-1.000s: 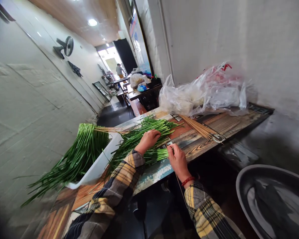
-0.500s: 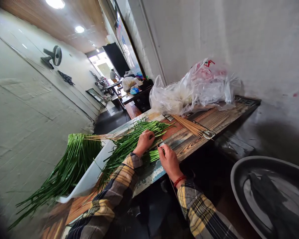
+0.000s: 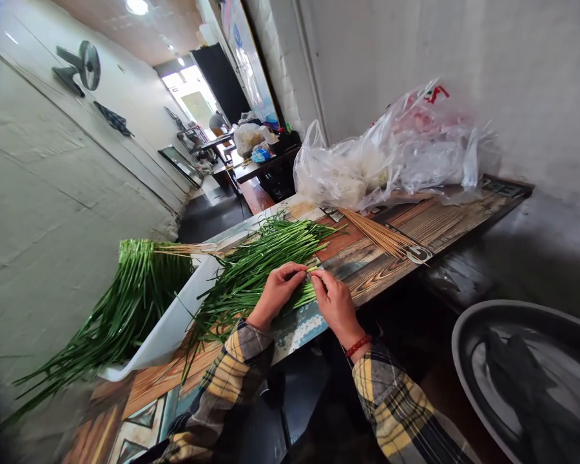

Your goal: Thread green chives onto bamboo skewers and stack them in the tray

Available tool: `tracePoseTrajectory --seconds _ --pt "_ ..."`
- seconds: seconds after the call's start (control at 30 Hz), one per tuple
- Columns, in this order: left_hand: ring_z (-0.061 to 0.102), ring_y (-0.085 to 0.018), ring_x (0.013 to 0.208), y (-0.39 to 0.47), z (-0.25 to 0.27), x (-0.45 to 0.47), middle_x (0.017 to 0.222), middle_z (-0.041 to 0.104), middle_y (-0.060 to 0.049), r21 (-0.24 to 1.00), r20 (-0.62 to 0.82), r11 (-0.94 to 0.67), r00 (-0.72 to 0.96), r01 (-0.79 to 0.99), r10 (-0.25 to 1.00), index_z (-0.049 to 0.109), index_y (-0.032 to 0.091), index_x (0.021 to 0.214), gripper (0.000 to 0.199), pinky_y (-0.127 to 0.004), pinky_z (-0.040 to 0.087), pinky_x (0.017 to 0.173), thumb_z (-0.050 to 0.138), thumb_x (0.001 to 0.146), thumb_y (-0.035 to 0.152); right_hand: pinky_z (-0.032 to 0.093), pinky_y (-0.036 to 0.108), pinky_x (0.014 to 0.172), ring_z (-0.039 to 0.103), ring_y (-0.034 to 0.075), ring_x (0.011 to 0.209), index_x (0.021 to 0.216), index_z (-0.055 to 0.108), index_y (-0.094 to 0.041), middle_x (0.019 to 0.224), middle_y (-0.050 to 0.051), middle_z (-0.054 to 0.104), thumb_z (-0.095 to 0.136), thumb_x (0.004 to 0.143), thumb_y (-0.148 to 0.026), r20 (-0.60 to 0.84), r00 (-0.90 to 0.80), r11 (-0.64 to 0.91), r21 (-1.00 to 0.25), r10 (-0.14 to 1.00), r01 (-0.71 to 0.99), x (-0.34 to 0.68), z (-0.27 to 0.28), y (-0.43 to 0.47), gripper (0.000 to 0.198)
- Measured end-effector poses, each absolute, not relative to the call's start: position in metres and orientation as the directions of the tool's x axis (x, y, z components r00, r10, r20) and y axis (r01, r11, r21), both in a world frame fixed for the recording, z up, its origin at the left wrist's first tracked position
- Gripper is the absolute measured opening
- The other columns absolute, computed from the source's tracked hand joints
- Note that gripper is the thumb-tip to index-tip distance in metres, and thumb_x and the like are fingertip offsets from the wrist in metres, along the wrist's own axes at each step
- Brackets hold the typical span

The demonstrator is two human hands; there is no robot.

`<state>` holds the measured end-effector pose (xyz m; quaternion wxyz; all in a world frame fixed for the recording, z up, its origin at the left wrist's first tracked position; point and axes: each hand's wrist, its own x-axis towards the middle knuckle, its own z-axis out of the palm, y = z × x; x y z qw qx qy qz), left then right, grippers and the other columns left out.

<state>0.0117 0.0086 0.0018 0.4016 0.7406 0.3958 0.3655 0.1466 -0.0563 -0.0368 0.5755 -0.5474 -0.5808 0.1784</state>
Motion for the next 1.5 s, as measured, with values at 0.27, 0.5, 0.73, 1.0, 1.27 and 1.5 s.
tracePoseTrajectory --seconds 0.27,0.5,0.73,1.0,1.27,1.5 --pt "0.055 -0.011 0.067 0.0063 0.0007 0.0146 0.074 0.064 -0.003 0.911 0.249 -0.344 0.360 0.229 0.899 0.070 0.013 0.080 0.012 -0.021 0.042 0.061 0.062 0.079 0.023 0.051 0.031 0.078 0.069 0.020 0.088 0.105 0.066 -0.019 0.098 0.007 0.073 0.042 0.094 -0.035 0.423 0.253 0.281 -0.848 0.870 0.449 0.1488 -0.0365 -0.0597 0.031" --pt "0.056 -0.011 0.067 0.0044 0.0044 0.0155 0.073 0.064 -0.003 0.860 0.324 -0.428 0.350 0.278 0.879 0.070 0.014 0.078 0.011 -0.022 0.042 0.062 0.062 0.079 0.020 0.053 0.030 0.075 0.068 0.020 0.085 0.106 0.067 -0.017 0.088 0.007 0.072 0.042 0.092 -0.034 0.362 0.247 0.229 -0.867 0.899 0.442 0.1500 -0.0313 -0.0618 0.033" --pt "0.057 -0.012 0.068 0.0061 0.0019 0.0156 0.073 0.065 -0.003 0.839 0.352 -0.453 0.335 0.300 0.874 0.070 0.015 0.076 0.011 -0.022 0.043 0.062 0.061 0.079 0.021 0.053 0.032 0.076 0.068 0.021 0.085 0.108 0.067 -0.019 0.086 0.006 0.072 0.041 0.092 -0.034 0.360 0.234 0.234 -0.870 0.903 0.435 0.1500 -0.0314 -0.0614 0.035" --pt "0.056 -0.011 0.067 0.0059 0.0037 0.0158 0.072 0.064 -0.002 0.819 0.366 -0.473 0.338 0.325 0.867 0.070 0.015 0.076 0.010 -0.022 0.043 0.062 0.061 0.079 0.019 0.052 0.032 0.084 0.068 0.021 0.097 0.109 0.068 -0.019 0.107 0.008 0.072 0.042 0.092 -0.032 0.417 0.242 0.286 -0.854 0.876 0.435 0.1484 -0.0351 -0.0603 0.034" --pt "0.058 -0.012 0.069 0.0058 0.0027 0.0147 0.074 0.066 -0.003 0.808 0.369 -0.488 0.362 0.331 0.856 0.070 0.015 0.075 0.011 -0.023 0.043 0.064 0.061 0.079 0.018 0.053 0.032 0.082 0.069 0.020 0.092 0.108 0.068 -0.018 0.103 0.008 0.072 0.043 0.092 -0.033 0.399 0.248 0.268 -0.862 0.883 0.431 0.1495 -0.0381 -0.0597 0.033" --pt "0.058 -0.013 0.068 0.0059 0.0025 0.0145 0.074 0.067 -0.004 0.846 0.325 -0.432 0.339 0.312 0.883 0.070 0.014 0.076 0.014 -0.023 0.043 0.063 0.060 0.080 0.023 0.053 0.034 0.083 0.069 0.021 0.089 0.108 0.068 -0.019 0.102 0.007 0.073 0.042 0.092 -0.034 0.391 0.233 0.268 -0.864 0.890 0.425 0.1500 -0.0368 -0.0607 0.034"
